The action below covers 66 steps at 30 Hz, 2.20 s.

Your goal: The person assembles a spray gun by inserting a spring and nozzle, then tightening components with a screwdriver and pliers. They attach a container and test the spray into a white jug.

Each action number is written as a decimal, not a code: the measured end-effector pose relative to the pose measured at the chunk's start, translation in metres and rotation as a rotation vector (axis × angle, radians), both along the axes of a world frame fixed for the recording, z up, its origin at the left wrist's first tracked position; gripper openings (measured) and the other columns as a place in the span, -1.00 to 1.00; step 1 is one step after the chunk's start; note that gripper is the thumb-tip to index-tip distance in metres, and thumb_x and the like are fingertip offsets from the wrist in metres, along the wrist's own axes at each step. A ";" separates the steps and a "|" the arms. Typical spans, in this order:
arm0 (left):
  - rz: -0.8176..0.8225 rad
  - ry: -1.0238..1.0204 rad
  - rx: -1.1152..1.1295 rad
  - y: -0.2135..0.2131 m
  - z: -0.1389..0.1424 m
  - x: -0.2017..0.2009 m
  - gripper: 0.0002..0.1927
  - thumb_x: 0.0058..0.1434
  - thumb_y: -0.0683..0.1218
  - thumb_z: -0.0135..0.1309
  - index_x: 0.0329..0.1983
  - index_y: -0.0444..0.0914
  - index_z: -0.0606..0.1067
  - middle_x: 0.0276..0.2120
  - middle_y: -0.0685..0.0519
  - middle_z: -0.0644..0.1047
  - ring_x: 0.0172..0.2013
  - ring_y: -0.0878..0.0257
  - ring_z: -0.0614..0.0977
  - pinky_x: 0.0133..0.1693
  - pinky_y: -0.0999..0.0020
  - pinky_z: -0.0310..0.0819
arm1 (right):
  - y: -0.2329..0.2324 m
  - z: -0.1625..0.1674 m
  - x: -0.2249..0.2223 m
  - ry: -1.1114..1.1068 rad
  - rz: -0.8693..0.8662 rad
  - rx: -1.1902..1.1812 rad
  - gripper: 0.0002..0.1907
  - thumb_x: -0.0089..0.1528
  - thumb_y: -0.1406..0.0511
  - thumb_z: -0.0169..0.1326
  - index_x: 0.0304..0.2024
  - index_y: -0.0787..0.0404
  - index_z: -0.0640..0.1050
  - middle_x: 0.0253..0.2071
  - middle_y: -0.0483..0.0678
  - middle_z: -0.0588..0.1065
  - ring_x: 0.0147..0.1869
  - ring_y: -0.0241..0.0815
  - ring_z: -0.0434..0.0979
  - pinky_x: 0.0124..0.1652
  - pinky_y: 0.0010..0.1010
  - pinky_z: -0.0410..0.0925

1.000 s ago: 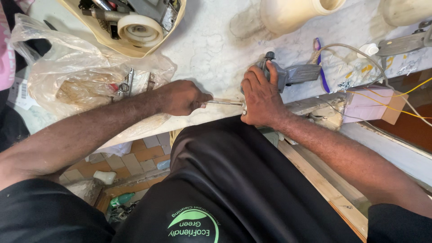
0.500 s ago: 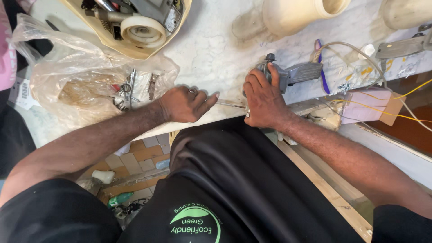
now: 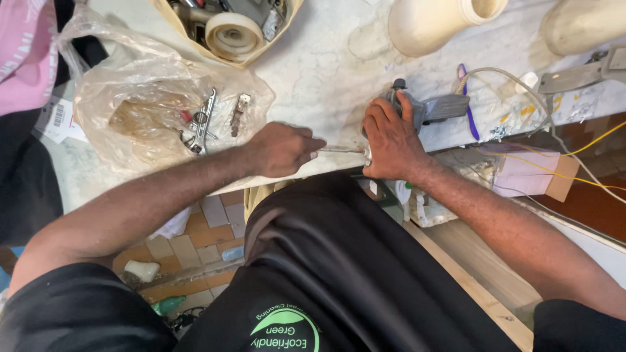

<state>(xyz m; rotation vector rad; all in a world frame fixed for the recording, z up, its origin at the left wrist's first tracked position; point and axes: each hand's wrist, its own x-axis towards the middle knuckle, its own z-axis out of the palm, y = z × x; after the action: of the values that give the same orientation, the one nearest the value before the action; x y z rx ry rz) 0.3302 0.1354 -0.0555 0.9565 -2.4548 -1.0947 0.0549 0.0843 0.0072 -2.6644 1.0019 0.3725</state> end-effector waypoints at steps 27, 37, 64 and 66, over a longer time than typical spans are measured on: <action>-0.269 -0.061 -0.099 -0.053 -0.004 -0.009 -0.50 0.19 -0.15 0.12 0.24 -0.12 0.53 -0.40 0.02 0.56 -0.37 0.12 0.66 -0.40 0.17 0.57 | -0.014 -0.010 0.000 -0.015 -0.018 0.071 -0.15 -0.29 0.11 0.44 -0.03 0.39 0.49 0.11 0.15 0.38 0.43 0.11 0.21 0.38 0.37 -0.25; -0.191 0.031 -0.794 -0.046 0.014 0.000 -0.44 0.24 -0.07 0.10 0.35 -0.12 0.49 -0.42 0.10 0.47 -0.53 0.31 0.60 -0.57 0.38 0.51 | -0.010 -0.004 0.000 -0.015 -0.024 0.074 -0.19 -0.28 0.14 0.43 -0.05 0.40 0.49 0.10 0.16 0.37 0.42 0.12 0.20 0.39 0.39 -0.27; -0.069 -0.160 0.419 -0.038 0.014 -0.021 -0.38 0.15 -0.26 0.09 0.29 0.04 0.48 -0.18 0.03 0.64 -0.08 0.08 0.64 -0.06 0.10 0.52 | -0.014 -0.010 -0.001 0.010 0.012 0.045 -0.18 -0.26 0.11 0.44 -0.03 0.39 0.49 0.11 0.16 0.37 0.43 0.11 0.20 0.40 0.37 -0.30; -0.084 -0.178 0.292 -0.037 0.018 -0.021 -0.37 0.12 -0.24 0.13 0.29 0.02 0.48 -0.19 0.02 0.61 -0.09 0.04 0.62 -0.11 0.07 0.53 | -0.015 -0.010 -0.001 -0.004 0.010 0.048 -0.18 -0.26 0.11 0.43 -0.04 0.39 0.49 0.12 0.15 0.37 0.43 0.11 0.20 0.40 0.36 -0.30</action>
<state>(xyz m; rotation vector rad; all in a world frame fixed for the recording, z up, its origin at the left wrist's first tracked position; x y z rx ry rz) 0.3096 0.0984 -0.0376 1.0841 -2.5402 -1.4873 0.0539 0.0693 -0.0024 -2.6271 0.9664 0.3883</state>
